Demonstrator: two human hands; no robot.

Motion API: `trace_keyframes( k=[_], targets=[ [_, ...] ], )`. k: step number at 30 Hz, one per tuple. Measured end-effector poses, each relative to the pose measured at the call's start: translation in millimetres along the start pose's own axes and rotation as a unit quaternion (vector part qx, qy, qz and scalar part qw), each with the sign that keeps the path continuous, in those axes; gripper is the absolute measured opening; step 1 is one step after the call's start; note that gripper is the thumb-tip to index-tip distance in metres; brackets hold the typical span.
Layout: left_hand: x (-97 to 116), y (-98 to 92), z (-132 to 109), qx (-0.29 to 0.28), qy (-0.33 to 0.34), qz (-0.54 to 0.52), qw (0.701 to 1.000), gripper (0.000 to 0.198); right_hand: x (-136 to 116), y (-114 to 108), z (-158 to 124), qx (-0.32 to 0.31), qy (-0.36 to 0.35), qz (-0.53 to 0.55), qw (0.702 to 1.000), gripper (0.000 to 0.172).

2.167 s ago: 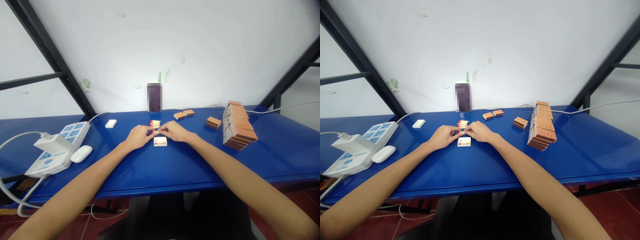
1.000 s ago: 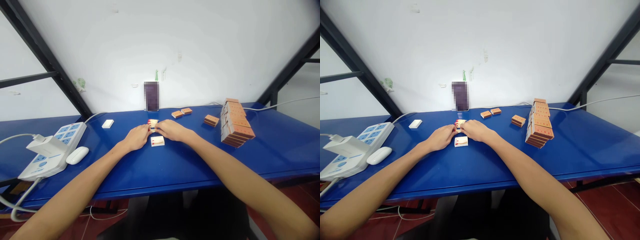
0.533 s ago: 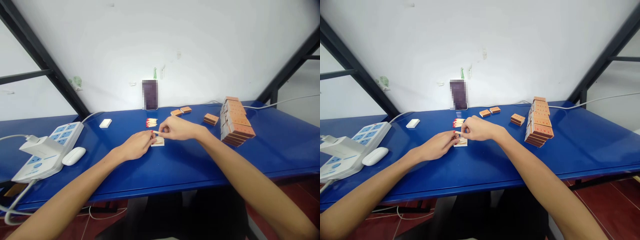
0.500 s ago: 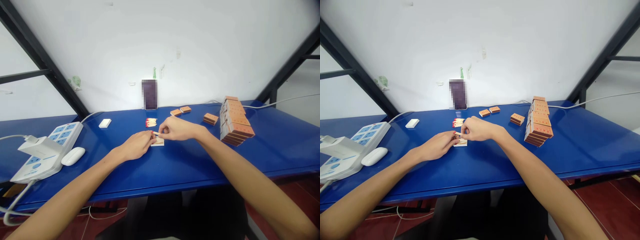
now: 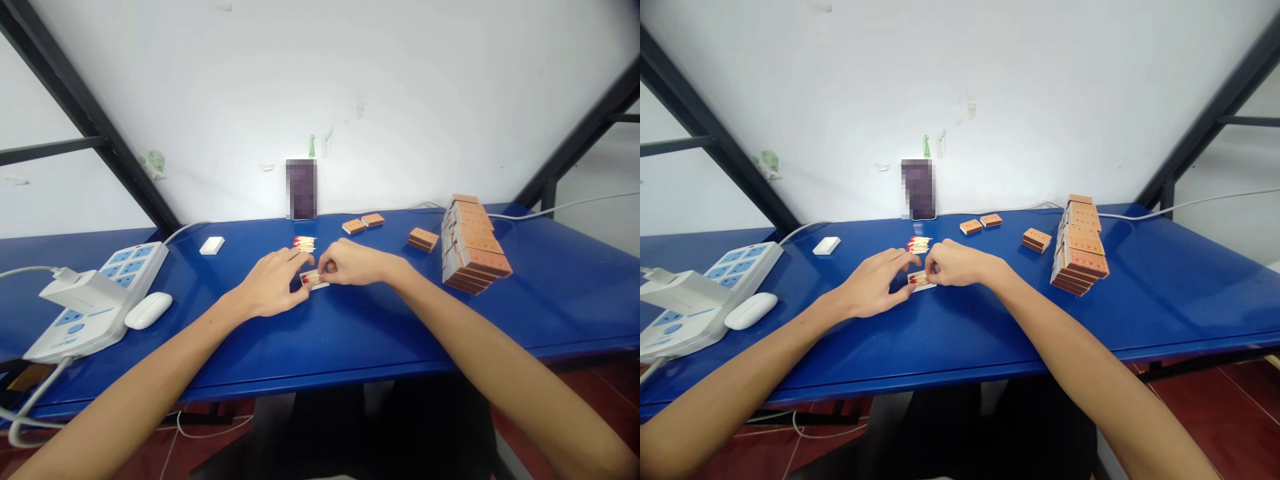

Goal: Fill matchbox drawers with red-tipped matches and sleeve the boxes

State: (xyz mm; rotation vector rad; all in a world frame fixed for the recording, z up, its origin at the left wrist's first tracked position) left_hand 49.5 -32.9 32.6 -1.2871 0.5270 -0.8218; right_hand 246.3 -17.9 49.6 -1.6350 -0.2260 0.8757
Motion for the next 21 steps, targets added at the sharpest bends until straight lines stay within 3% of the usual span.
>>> trace_keyframes(
  k=[6,10,12,17,21],
  targets=[
    [-5,9.1,1,-0.023,0.008,0.023,0.999,0.028,4,1,2,0.015,0.007,-0.004,1.0,0.012],
    [-8,9.3,2,-0.007,0.057,0.007,0.998,0.027,7,1,3,0.034,0.032,-0.019,0.999,0.015],
    [-9,8.3,2,0.003,0.075,0.003,0.997,0.029,8,0,3,0.032,0.035,-0.009,0.999,0.021],
    [-13,9.2,1,0.02,0.086,-0.005,0.996,0.031,8,-1,2,0.015,0.041,0.012,0.999,0.016],
    [-15,10.4,0,0.002,0.08,-0.011,0.997,0.035,9,1,2,0.008,0.029,0.036,0.999,0.017]
  ],
)
Point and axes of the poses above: each hand's wrist, its own z-axis towards the middle knuckle, its own y-axis out of the palm, x = y × z, the point moved 2 cm from there along z, towards the middle knuckle, and after that the axes turned 4 degrees about y, right-handed, at the moved point
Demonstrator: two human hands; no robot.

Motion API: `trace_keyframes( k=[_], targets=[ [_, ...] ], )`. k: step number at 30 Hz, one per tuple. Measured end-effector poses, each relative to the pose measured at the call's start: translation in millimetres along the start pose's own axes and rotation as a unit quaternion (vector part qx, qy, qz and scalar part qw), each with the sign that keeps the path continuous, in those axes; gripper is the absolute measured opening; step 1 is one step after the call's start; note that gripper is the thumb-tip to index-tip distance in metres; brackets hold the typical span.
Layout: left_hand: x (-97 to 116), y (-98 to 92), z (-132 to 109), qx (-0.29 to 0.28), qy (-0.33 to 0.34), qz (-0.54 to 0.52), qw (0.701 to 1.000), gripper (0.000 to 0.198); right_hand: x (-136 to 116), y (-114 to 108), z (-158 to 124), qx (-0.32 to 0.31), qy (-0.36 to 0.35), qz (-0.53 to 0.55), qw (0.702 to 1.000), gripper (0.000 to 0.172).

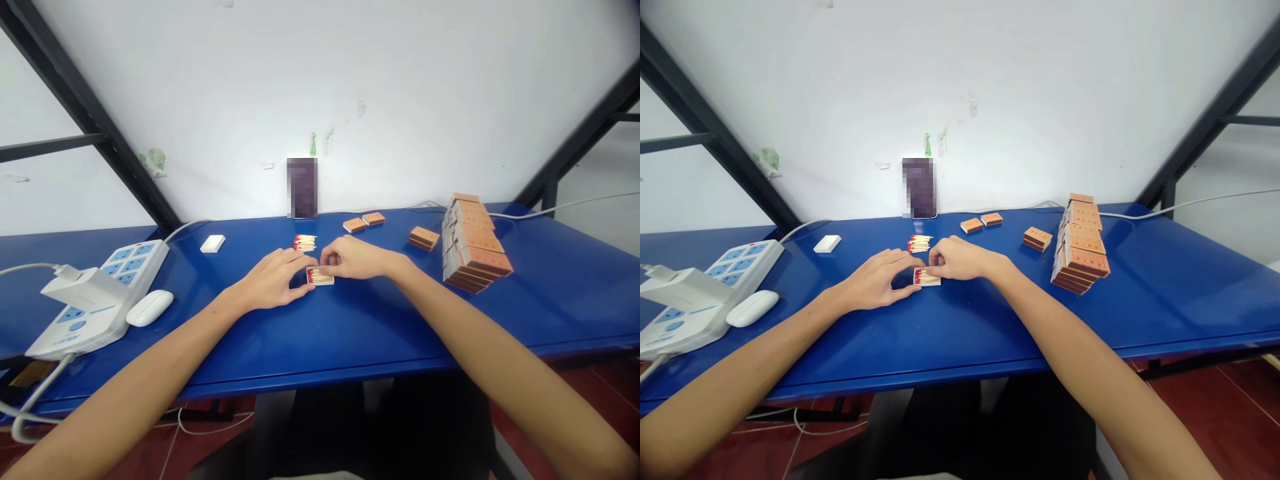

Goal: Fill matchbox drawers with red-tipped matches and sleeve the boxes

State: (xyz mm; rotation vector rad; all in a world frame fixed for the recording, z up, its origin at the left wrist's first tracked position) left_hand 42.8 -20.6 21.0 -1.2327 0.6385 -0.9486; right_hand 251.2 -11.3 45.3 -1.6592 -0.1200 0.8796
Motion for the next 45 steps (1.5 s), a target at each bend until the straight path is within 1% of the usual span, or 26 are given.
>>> trace_keyframes(
  k=[3,6,8,10,12,14,16,18,21,26,29,32,35,39,41,45],
  targets=[
    [0,-2.0,-1,-0.015,-0.005,0.001,1.0,0.042,3,4,3,0.012,-0.022,0.005,1.0,0.022],
    [-3,-4.2,-2,-0.013,-0.019,-0.013,1.0,0.048,10,7,7,0.053,-0.02,-0.005,0.998,0.025],
    [-8,-4.4,-2,0.006,-0.04,-0.019,0.999,0.046,18,9,11,0.084,-0.006,-0.016,0.996,0.023],
    [-16,-3.4,-2,0.038,-0.074,-0.007,0.997,0.042,26,11,14,0.113,0.012,-0.037,0.993,0.022],
    [-22,-1.2,-2,0.057,-0.112,0.021,0.992,0.042,32,13,16,0.129,0.02,-0.065,0.989,0.028],
    [-26,1.5,-1,0.047,-0.145,0.05,0.987,0.041,33,16,18,0.128,0.013,-0.092,0.987,0.035],
    [-26,4.0,-1,0.021,-0.168,0.07,0.983,0.042,32,19,19,0.117,0.005,-0.122,0.986,0.04],
    [-26,5.6,0,0.004,-0.183,0.08,0.98,0.043,28,21,20,0.103,0.01,-0.15,0.983,0.042],
    [-27,7.5,0,-0.005,-0.198,0.079,0.977,0.043,23,21,20,0.087,0.025,-0.171,0.981,0.043],
    [-30,11.0,-1,-0.007,-0.197,0.051,0.979,0.042,22,21,21,0.082,0.026,-0.162,0.983,0.042],
    [-31,11.8,-1,-0.009,-0.195,0.042,0.98,0.041,24,22,22,0.089,0.02,-0.137,0.986,0.039],
    [-31,11.7,-1,-0.01,-0.19,0.033,0.981,0.044,26,23,22,0.097,0.014,-0.109,0.989,0.037],
    [-33,11.0,-2,-0.011,-0.181,0.021,0.983,0.046,26,23,22,0.105,0.007,-0.085,0.991,0.034],
    [-32,9.2,-2,-0.015,-0.158,0.013,0.987,0.042,25,22,21,0.112,0.001,-0.065,0.992,0.03],
    [-31,8.5,-2,-0.018,-0.151,0.011,0.988,0.043,25,22,20,0.12,-0.008,-0.059,0.991,0.03],
    [-30,8.7,-2,-0.023,-0.159,0.011,0.987,0.047,25,23,20,0.123,-0.017,-0.05,0.991,0.032]
  ],
)
Point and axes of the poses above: each hand's wrist, its own z-axis towards the middle knuckle, its own y-axis out of the palm, x = y × z, the point moved 2 cm from there along z, towards the middle knuckle, and after that the axes turned 4 degrees about y, right-handed, at the moved point
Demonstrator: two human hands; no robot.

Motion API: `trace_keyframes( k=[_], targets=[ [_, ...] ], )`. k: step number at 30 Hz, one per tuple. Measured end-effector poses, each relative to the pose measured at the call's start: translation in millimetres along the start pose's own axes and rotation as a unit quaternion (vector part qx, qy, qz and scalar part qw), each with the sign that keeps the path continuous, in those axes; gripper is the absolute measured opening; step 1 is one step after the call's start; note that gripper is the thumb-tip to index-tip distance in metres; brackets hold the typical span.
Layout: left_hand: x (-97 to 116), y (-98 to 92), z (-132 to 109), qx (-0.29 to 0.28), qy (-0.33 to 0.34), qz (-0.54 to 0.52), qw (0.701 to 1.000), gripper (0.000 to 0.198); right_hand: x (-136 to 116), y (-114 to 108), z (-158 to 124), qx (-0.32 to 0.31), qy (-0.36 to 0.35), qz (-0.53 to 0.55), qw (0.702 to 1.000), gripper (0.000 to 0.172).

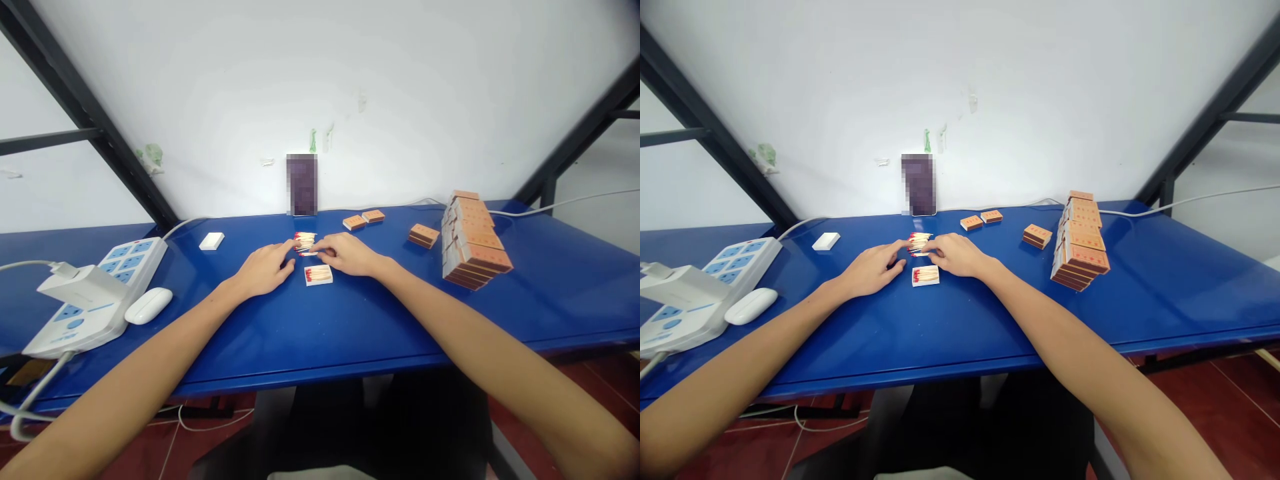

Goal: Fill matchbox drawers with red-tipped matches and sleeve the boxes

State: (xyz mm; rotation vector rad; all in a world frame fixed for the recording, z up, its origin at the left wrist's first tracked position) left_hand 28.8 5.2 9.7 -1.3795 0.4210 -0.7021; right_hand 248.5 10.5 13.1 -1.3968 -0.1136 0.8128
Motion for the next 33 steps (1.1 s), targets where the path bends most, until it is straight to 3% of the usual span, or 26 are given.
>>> trace_keyframes(
  k=[14,21,33],
  targets=[
    [-1.2,2.0,0.7,-0.008,-0.001,0.004,1.0,0.047,1.1,3.3,0.2,0.003,-0.014,-0.003,1.0,0.031],
    [-1.1,1.6,1.1,-0.006,-0.004,0.002,1.0,0.046,5.1,7.3,2.4,0.019,0.005,0.02,1.0,0.04],
    [-3.3,2.9,2.9,0.0,0.018,0.0,1.0,0.042,1.5,5.7,1.2,-0.006,0.026,-0.039,0.999,0.044]
  ],
)
Point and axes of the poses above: each hand's wrist, its own z-axis towards the middle knuckle, its own y-axis out of the palm, x = y × z, the point moved 2 cm from there along z, towards the middle knuckle, and after that the axes turned 4 degrees about y, right-handed, at the moved point
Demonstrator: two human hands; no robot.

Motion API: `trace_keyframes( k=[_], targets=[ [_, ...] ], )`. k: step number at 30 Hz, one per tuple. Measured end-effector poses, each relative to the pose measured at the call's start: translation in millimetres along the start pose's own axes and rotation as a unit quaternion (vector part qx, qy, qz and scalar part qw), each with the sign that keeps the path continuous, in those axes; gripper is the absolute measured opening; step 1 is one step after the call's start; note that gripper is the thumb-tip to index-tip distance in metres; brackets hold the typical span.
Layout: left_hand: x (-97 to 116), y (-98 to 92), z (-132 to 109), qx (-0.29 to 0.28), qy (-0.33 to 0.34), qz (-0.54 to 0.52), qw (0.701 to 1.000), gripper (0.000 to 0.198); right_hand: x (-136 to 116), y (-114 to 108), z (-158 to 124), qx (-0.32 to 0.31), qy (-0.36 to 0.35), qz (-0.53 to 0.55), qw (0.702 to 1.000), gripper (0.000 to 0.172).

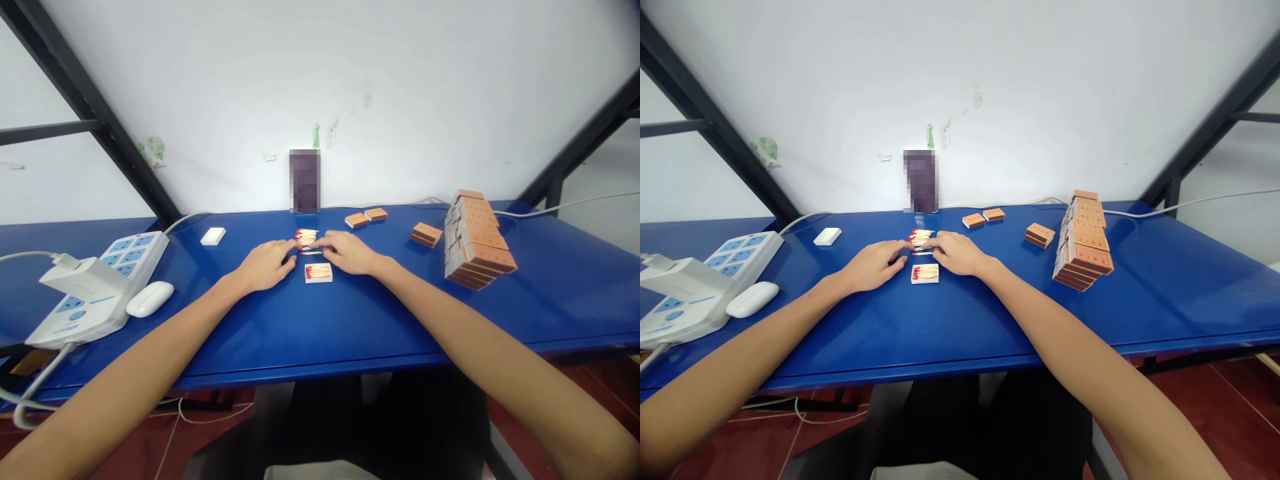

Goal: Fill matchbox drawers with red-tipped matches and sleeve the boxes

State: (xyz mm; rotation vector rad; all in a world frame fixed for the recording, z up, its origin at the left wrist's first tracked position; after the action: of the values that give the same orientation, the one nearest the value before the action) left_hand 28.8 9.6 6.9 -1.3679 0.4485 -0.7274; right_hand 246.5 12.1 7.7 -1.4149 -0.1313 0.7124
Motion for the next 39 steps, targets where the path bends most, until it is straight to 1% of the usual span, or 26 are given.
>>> trace_keyframes(
  k=[4,11,17,23,28,39],
  targets=[
    [-0.6,0.0,-0.1,-0.004,-0.002,-0.006,1.0,0.041,1.4,1.5,0.1,-0.001,0.002,0.008,1.0,0.044],
    [-4.1,1.8,0.0,0.009,-0.02,-0.029,0.999,0.043,2.6,2.7,0.1,0.011,-0.01,0.03,0.999,0.038],
    [-3.8,1.4,0.4,0.008,-0.032,-0.033,0.999,0.044,4.7,2.4,0.9,0.044,-0.013,0.083,0.995,0.042],
    [-1.6,0.1,0.7,0.005,-0.028,-0.026,0.999,0.045,7.8,5.3,2.5,0.041,0.003,0.063,0.997,0.042],
    [-1.9,0.6,0.7,0.005,-0.024,-0.018,1.0,0.044,7.6,5.1,2.3,0.039,0.004,0.062,0.997,0.042],
    [0.2,-1.7,0.2,-0.001,-0.016,-0.007,1.0,0.045,2.8,4.9,3.5,0.0,0.039,0.009,0.999,0.042]
  ],
)
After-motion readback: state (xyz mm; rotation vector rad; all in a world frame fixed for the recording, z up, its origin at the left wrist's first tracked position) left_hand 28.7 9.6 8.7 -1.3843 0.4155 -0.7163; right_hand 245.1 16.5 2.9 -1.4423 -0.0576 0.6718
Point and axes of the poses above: each hand's wrist, its own z-axis towards the middle knuckle, its own y-axis out of the palm, x = y × z, the point moved 2 cm from there along z, towards the middle knuckle, and after that the axes turned 4 degrees about y, right-handed, at the moved point
